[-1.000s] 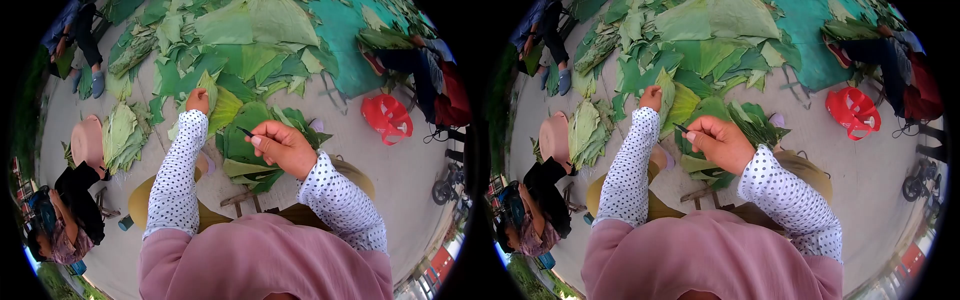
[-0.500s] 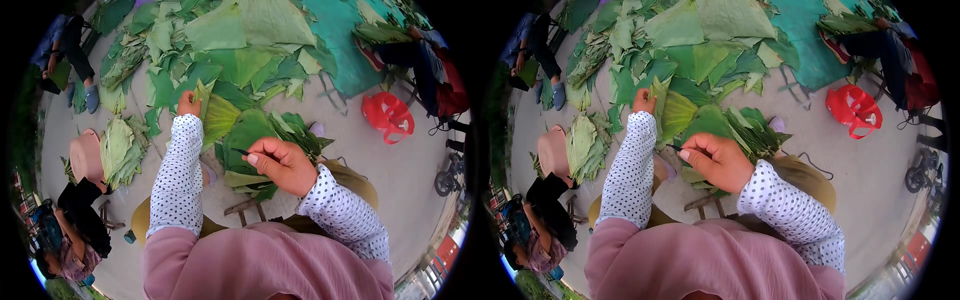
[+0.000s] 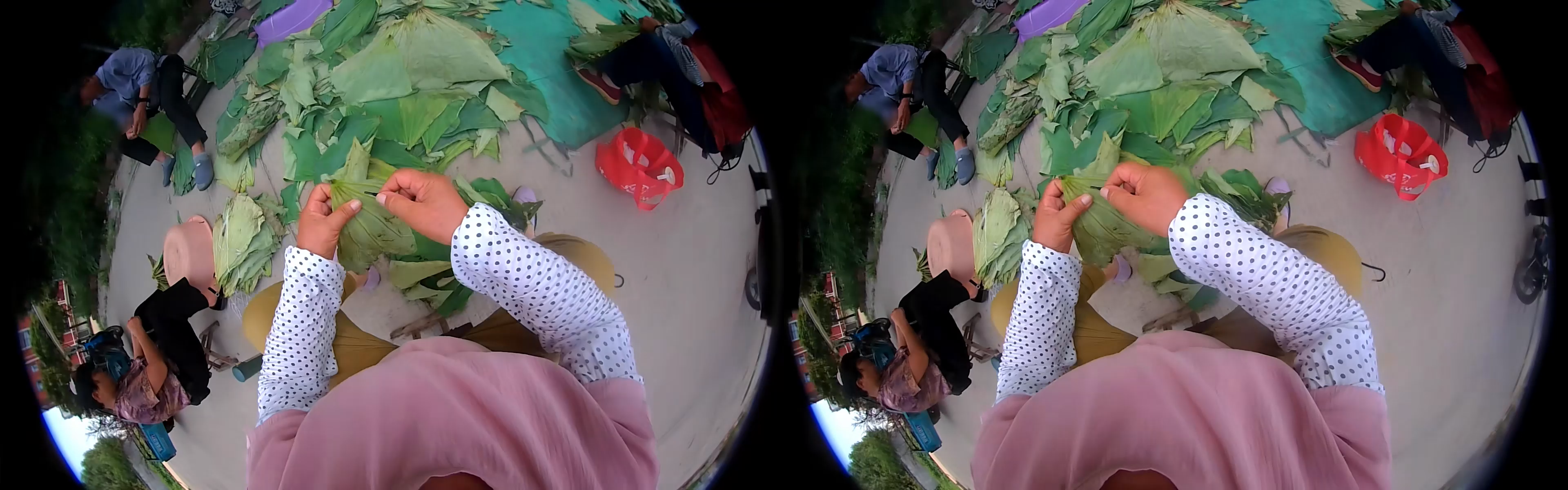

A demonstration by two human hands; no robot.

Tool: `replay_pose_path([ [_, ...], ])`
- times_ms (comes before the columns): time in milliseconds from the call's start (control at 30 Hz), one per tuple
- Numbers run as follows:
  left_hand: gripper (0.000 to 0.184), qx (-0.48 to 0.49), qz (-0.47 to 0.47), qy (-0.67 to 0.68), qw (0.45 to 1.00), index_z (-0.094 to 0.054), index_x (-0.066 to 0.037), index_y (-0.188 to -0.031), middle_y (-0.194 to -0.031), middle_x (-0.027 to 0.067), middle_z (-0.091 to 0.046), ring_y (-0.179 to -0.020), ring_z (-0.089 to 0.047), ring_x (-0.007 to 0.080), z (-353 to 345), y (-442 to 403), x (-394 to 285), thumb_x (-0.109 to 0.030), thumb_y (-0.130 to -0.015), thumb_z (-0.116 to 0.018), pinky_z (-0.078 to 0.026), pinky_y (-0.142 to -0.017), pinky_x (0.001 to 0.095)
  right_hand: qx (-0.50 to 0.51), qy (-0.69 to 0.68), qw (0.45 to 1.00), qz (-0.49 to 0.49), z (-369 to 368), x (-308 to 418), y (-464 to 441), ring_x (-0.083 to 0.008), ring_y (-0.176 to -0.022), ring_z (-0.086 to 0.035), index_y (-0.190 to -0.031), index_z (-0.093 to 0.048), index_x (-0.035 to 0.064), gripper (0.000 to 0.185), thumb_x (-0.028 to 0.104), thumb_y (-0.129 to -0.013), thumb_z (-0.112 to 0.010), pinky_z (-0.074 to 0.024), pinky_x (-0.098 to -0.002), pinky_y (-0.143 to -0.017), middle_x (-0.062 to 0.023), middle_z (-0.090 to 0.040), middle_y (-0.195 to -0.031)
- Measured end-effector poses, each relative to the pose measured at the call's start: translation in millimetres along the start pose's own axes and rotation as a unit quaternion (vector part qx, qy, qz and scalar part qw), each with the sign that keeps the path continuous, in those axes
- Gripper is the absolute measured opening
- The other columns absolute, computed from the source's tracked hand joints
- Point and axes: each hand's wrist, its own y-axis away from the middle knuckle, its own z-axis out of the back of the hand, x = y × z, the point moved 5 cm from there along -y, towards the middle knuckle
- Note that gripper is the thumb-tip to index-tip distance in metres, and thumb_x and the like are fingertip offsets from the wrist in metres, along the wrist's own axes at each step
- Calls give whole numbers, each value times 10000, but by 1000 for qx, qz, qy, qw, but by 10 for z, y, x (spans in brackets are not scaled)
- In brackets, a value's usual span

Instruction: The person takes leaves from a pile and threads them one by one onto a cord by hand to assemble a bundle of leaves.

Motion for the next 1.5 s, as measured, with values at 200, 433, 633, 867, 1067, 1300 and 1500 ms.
replay_pose_path([
  [200,222,-20,-50,-75,996,-494,-50,-913,-884,40,-648,-776,-592,77,-294,263,-185,36,-812,-672,-479,-690,214,22,-6,998,50,-19,83,95,-14,-591,-430,-839,-616,32,98,125,-871,-620,-359,-203,-507,56,-531,-651],
  [433,213,-58,-88,-123,987,-483,-53,-884,-825,6,-615,-723,-544,40,-477,322,-235,23,-820,-672,-432,-643,179,-7,74,995,73,90,148,131,-158,-620,-542,-825,-613,36,154,188,-806,-631,-442,-298,-570,-49,-600,-682],
  [633,186,-71,-142,-207,965,-494,-38,-917,-850,7,-602,-761,-542,43,-515,340,-243,14,-834,-653,-434,-675,182,-17,130,987,95,143,268,193,-298,-682,-629,-808,-610,62,182,242,-778,-621,-492,-383,-623,-116,-648,-735],
  [867,196,-75,-205,-304,927,-507,-26,-967,-921,27,-601,-835,-562,67,-571,401,-247,39,-827,-628,-445,-735,194,-40,170,973,149,162,308,229,-337,-682,-612,-792,-610,69,148,211,-752,-604,-482,-426,-615,-130,-630,-712],
  [1067,192,-96,-197,-328,919,-514,-24,-930,-823,23,-572,-763,-538,74,-603,469,-224,0,-808,-661,-450,-698,214,-50,183,966,176,165,276,207,-273,-593,-596,-766,-582,41,130,165,-753,-620,-454,-361,-541,-123,-609,-682],
  [1300,205,-73,-200,-296,931,-508,-26,-996,-960,35,-606,-875,-568,82,-597,458,-214,53,-835,-607,-447,-773,208,-42,177,964,195,158,338,239,-280,-566,-582,-733,-576,43,109,144,-739,-616,-445,-358,-517,-125,-600,-668],
  [1500,214,-82,-221,-294,926,-533,-18,-1019,-878,43,-602,-801,-560,84,-679,508,-249,7,-830,-631,-458,-714,228,-59,175,960,211,173,339,248,-285,-560,-577,-720,-571,42,108,139,-732,-615,-443,-363,-511,-123,-592,-652],
])
